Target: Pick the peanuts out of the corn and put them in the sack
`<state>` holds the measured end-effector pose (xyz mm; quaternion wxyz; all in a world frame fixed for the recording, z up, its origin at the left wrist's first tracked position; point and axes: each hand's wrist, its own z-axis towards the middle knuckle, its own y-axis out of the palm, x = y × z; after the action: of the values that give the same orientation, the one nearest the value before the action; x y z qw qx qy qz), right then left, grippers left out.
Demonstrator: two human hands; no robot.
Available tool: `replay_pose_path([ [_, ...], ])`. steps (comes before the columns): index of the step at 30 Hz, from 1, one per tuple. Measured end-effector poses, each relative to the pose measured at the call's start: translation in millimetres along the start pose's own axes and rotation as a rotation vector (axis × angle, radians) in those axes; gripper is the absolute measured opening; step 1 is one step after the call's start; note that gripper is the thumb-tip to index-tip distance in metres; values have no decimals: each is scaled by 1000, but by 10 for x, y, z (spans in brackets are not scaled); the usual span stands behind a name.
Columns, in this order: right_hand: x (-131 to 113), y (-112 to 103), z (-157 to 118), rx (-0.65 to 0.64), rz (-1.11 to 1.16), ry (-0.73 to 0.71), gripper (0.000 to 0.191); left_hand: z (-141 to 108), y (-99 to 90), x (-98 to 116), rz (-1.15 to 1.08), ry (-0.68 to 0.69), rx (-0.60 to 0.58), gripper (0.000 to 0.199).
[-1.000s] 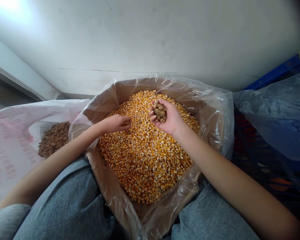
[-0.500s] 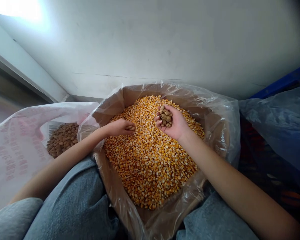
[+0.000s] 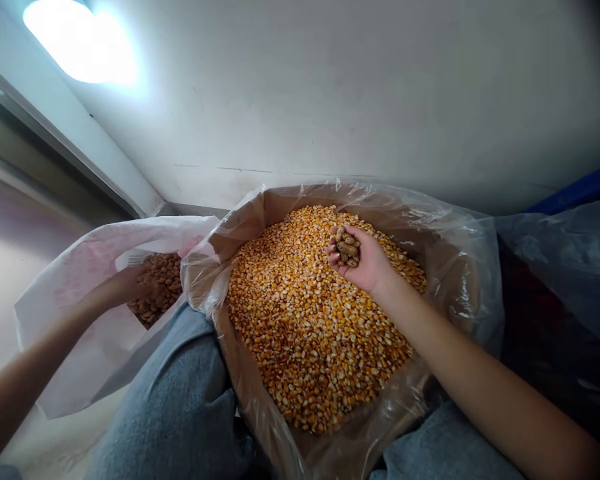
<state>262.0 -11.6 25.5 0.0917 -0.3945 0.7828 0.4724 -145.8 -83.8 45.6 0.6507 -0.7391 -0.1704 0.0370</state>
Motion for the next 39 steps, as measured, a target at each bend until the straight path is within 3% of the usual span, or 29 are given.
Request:
replay_pose_path([
  [2, -6, -11, 0, 11, -5, -3, 15, -5, 22, 219, 108, 132, 116, 42],
  [4, -8, -17, -2, 11, -12, -3, 15, 32, 35, 605, 80, 292, 283, 48],
  [5, -6, -18, -4, 10, -12, -4, 15, 78, 55, 830, 34, 404, 280, 48],
  [9, 11, -7, -16, 14, -12, -5, 14, 432, 342, 1633, 154, 764, 62, 27],
  [12, 28, 12, -22, -1, -14, 4, 14, 708, 743, 1929, 202, 696, -105, 25],
  [16, 43, 39, -18, -29, -9, 15, 15, 863, 1210, 1956, 154, 630, -207, 21],
  [19, 47, 53, -14, -48, -5, 20, 15, 905, 1319, 1885, 57, 569, -238, 19],
  [26, 45, 44, -12, -60, -11, 17, 14, 941, 1058, 1826, -378, 448, -372, 41],
  [28, 42, 34, -10, -62, -14, 16, 14, 896, 971, 1823, -747, 328, -552, 35],
  [31, 38, 30, -18, -46, -11, 18, 14, 815, 885, 1821, -1354, 39, -906, 24],
  [33, 35, 37, -30, -31, -8, 18, 14, 769, 857, 1821, -1518, -46, -1035, 25],
  [35, 33, 48, -43, -15, -12, 17, 14, 734, 841, 1820, -1572, -33, -1089, 27],
  [39, 36, 66, -52, -7, -23, 12, 14, 672, 811, 1812, -1530, 119, -1106, 28],
])
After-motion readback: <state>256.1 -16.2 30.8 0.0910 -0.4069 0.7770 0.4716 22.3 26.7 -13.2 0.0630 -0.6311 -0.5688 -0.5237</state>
